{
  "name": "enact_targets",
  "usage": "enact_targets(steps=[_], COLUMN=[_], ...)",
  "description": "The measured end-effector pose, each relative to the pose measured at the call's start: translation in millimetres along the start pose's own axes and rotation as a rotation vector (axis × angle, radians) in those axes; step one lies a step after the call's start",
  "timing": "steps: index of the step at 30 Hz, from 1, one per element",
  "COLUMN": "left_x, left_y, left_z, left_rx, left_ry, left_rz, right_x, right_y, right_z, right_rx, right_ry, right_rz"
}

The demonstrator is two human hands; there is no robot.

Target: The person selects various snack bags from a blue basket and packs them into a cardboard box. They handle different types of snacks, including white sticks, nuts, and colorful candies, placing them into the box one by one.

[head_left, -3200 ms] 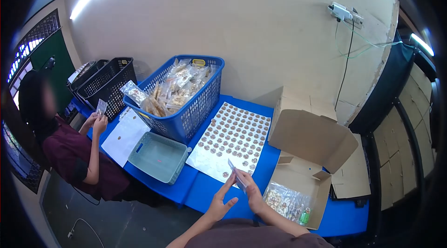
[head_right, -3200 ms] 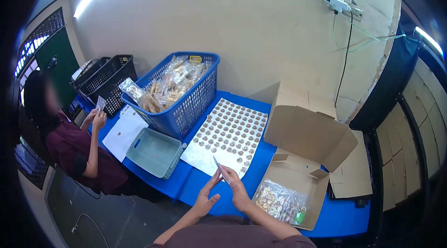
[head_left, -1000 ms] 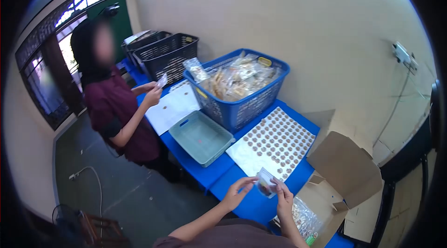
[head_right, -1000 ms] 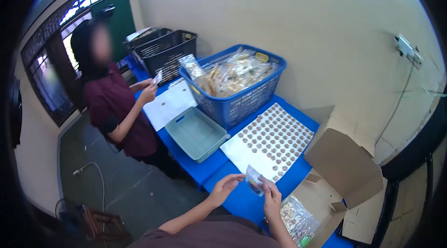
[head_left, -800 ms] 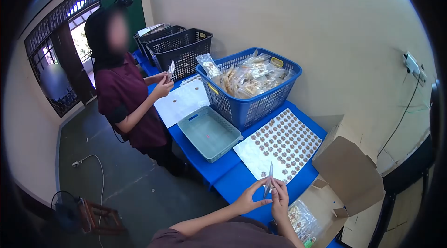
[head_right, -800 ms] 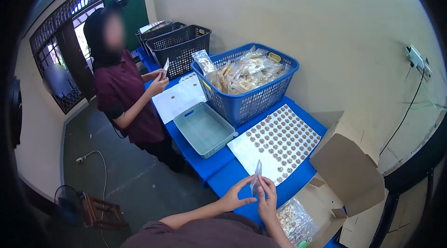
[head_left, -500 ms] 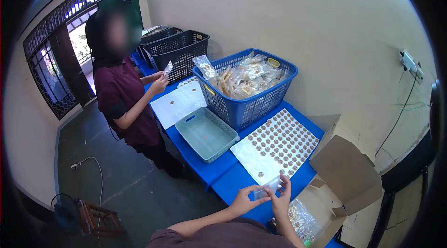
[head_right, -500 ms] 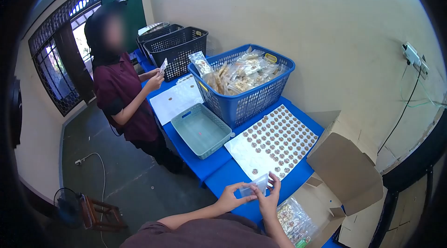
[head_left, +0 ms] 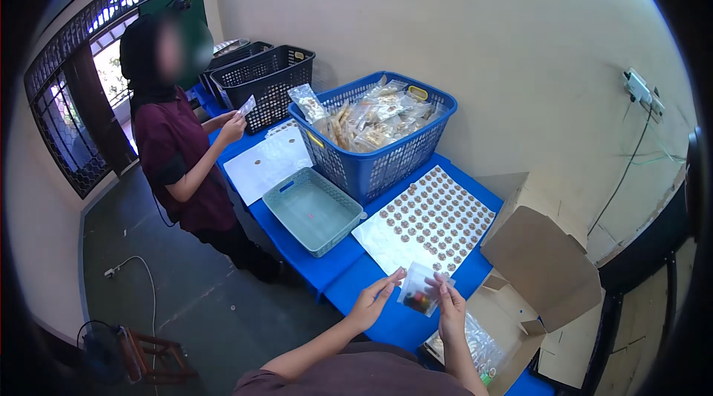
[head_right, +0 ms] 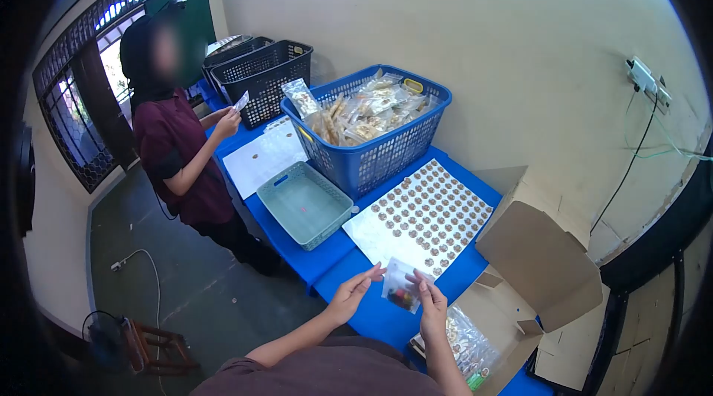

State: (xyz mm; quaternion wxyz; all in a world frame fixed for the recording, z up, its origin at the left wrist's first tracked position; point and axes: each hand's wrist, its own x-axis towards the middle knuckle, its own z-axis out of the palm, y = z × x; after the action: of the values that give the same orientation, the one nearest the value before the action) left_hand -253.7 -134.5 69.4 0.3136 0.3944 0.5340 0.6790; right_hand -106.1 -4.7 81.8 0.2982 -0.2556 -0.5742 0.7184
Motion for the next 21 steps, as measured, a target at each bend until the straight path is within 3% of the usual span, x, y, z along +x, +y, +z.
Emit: enact_targets(steps=[4,6,8,10,11,13,14,15,16,17,19,21], left_x=[1,-1,-4,-10,-9,-8,-10,-10,-9,-8,-7,-8], left_y=[5,-1,-4,10,5,-3,-6,-3,-1,-11,-26,-20], left_z=[2,15,21,27,24,16,12,10,9,8,9,14], left_rx=[0.227,0.284,0.341,0.101,0.102,-0.02,-0.019,-0.048,-0.078,-0.077,-0.369,-0.339], left_ry=[-0.107,-0.076,-0.043,-0.046,-0.047,-0.161,-0.166,-0.142,-0.117,-0.121,-0.156,-0.17], left_rz=[0.114,0.182,0.25,-0.046,-0.047,-0.268,-0.27,-0.309,-0.348,-0.347,-0.222,-0.256], right_x=[-7,-11,-10,-8,-7,-7,-6,-4,-5,-7,-7,-3], right_y=[-4,0,2,3,5,8,9,6,4,-1,0,9], right_z=[7,15,17,19,20,21,21,17,17,19,20,13], right_rx=[0.018,-0.273,-0.283,-0.304,-0.314,-0.332,-0.341,-0.33,-0.33,-0.214,-0.1,0.203], right_ry=[0.004,-0.151,-0.118,-0.053,-0.02,0.05,0.088,-0.061,-0.056,-0.074,-0.096,0.033], right_rz=[-0.066,-0.239,-0.245,-0.256,-0.259,-0.264,-0.268,-0.231,-0.232,-0.183,-0.133,-0.024])
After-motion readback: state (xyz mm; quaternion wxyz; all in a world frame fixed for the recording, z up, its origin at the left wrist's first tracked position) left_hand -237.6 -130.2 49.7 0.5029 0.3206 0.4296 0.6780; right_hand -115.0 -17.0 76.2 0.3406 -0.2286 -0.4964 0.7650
